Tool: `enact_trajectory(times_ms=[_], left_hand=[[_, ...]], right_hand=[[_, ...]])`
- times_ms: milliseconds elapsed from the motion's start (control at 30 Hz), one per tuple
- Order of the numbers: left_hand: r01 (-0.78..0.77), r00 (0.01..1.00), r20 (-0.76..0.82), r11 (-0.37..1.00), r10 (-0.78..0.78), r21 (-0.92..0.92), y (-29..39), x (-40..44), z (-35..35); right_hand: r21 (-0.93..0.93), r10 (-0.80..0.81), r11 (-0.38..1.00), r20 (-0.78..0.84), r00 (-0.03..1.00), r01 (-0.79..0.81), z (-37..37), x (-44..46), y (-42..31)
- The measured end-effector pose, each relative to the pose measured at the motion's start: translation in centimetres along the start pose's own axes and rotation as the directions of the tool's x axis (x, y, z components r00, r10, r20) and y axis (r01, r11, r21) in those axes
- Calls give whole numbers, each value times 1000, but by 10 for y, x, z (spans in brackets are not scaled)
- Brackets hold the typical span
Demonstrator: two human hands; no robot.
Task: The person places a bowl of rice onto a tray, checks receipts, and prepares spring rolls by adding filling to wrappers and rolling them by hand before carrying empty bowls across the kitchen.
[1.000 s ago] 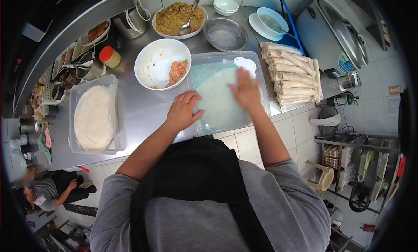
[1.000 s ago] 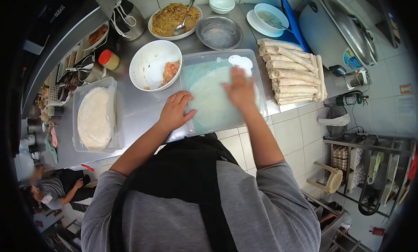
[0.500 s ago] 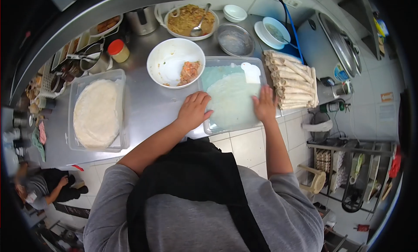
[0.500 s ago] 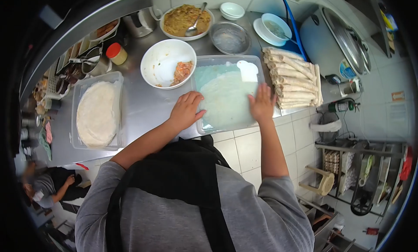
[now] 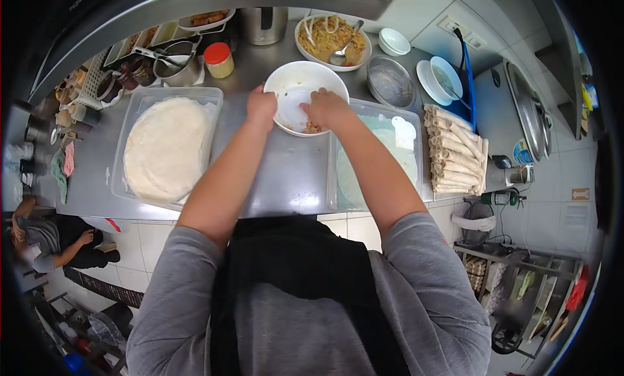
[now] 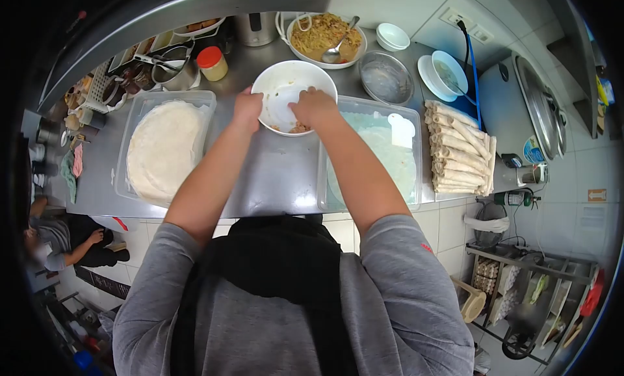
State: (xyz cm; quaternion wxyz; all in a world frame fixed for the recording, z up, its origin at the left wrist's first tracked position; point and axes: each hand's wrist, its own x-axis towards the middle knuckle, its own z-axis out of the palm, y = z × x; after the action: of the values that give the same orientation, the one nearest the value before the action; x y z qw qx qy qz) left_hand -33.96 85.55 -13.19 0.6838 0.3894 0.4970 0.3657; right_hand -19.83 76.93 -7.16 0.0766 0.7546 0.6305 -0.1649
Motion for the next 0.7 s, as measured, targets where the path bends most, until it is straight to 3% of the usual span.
enact_trajectory(times_ms=[67, 167, 200, 267, 300, 333, 367, 433, 467, 500, 533, 567, 600, 633, 667, 700], left_hand=[[-92, 984, -162, 992, 77, -89, -1, -11, 14], [-193, 961, -222, 973, 162, -125, -4, -17, 19], [-194, 961, -222, 973, 163, -125, -3, -19, 20], [-219, 945, -285, 960, 164, -176, 1, -25, 24], [-221, 947, -273, 960, 170, -170, -1, -22, 23], [-207, 957, -256, 943, 139, -261, -5, -16, 20], [-185, 967, -232, 919, 107, -348, -10, -10, 17], [-114, 987, -150, 914, 59, -390, -9, -10, 9], [-27, 999, 6, 909, 32, -415, -9, -6, 1], [65, 987, 159, 903, 4, -426, -9, -1, -9], [66, 983, 184, 929, 2, -363, -11, 10, -24], [65, 978, 208, 952, -1, -298, -14, 17, -30], [-209, 978, 9, 972, 211, -108, -2, -6, -22], [-433, 883, -138, 892, 449, 128, 18, -44, -11], [-427, 888, -125, 894, 443, 135, 28, -73, -2], [-636, 703, -84, 677, 706, 370, 36, -101, 8]], right_hand=[[-24, 77, 997, 76, 994, -75, 7, -2, -14], [-149, -145, 970, 289, 946, 194, 8, -7, -27], [15, -222, 974, 220, 950, 224, 23, 2, -26], [124, -202, 975, 171, 964, 182, 25, 3, -41], [234, -175, 962, 126, 977, 142, 27, 2, -48], [376, -36, 926, -31, 999, 45, 28, -5, -54], [387, -16, 922, -38, 999, 29, 25, -6, -54], [516, -115, 840, -130, 985, 166, 17, -11, -45], [529, -89, 836, -132, 987, 146, 13, -17, -35], [800, -108, 590, -57, 993, 110, 5, -25, -27], [964, -153, 263, 1, 988, 40, -3, -37, -19], [966, -184, 251, -24, 983, 70, -17, -57, -3], [966, -215, 238, -48, 975, 100, -31, -83, 19], [947, -140, 310, -45, 989, 87, -40, -107, 38], [921, -67, 384, -46, 997, 68, -43, -129, 56], [862, 5, 500, -102, 995, 86, -36, -147, 77]])
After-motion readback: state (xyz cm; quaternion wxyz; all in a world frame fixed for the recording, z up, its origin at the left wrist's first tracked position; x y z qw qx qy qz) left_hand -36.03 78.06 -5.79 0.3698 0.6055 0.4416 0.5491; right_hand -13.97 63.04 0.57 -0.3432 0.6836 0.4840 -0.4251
